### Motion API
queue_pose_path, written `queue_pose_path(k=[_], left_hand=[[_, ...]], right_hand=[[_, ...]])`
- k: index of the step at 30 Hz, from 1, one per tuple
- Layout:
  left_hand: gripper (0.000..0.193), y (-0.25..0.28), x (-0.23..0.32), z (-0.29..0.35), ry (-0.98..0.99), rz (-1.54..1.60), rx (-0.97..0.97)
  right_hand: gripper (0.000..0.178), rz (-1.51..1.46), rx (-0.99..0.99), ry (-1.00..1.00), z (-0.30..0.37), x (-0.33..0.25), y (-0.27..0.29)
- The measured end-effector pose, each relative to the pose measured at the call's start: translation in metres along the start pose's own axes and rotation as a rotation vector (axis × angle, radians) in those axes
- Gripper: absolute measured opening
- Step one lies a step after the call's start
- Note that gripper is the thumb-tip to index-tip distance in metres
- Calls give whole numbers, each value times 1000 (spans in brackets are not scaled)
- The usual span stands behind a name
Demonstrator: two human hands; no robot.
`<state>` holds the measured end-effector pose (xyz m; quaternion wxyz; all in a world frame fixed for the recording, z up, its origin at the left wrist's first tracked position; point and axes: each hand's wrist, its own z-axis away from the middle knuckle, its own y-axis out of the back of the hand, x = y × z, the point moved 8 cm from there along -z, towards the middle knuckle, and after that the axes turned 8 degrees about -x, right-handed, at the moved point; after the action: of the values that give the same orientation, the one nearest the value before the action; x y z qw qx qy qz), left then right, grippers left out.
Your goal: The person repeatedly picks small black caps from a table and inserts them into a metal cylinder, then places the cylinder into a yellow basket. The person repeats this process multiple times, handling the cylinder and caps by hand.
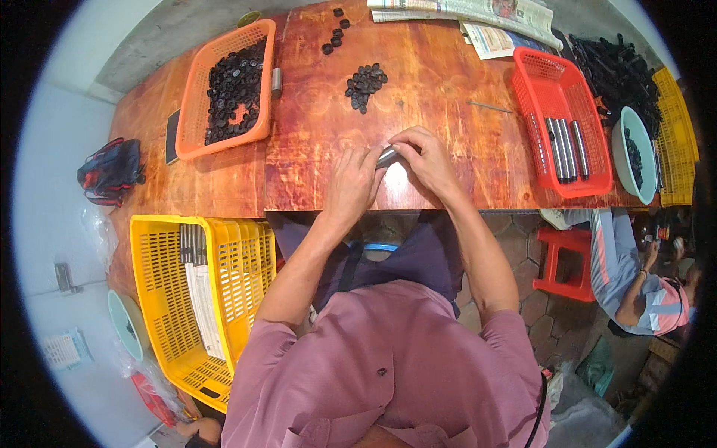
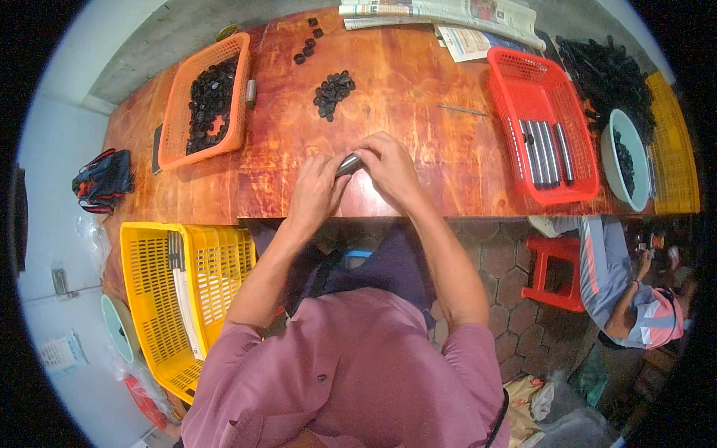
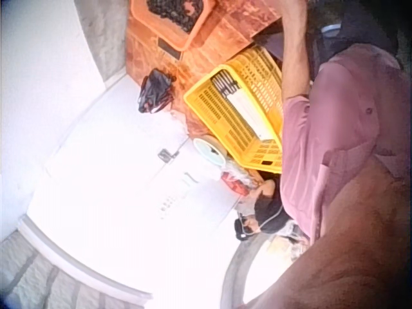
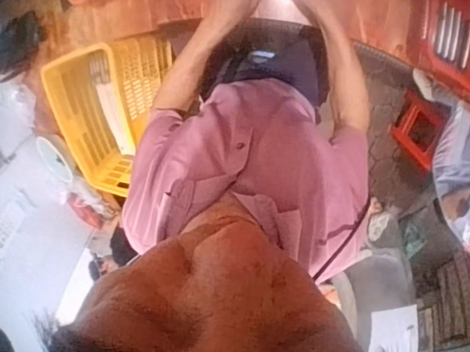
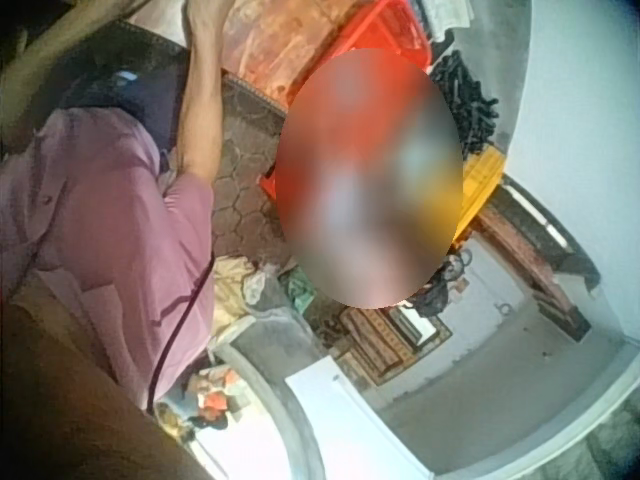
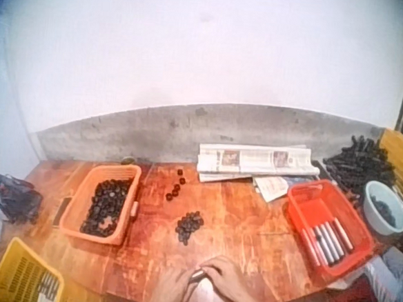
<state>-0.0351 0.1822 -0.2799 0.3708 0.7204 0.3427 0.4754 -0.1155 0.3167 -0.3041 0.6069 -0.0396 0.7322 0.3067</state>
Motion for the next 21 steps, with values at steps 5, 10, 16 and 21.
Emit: queue_pose_path(k=[5,10,16,21], left_hand=[[40,5,7,2,-20,39,69],[39,2,0,2,-5,85,34],[34,3,0,2,-18,106,32],[31,8,11,-2,-24,-83,-3]], right_hand=[[17,-55,43,111,13,-6,4],[15,-22,56,155,18,-8,6],[14,16,50,175,23,-7,6],[11,90,64,179,28,-12,7]])
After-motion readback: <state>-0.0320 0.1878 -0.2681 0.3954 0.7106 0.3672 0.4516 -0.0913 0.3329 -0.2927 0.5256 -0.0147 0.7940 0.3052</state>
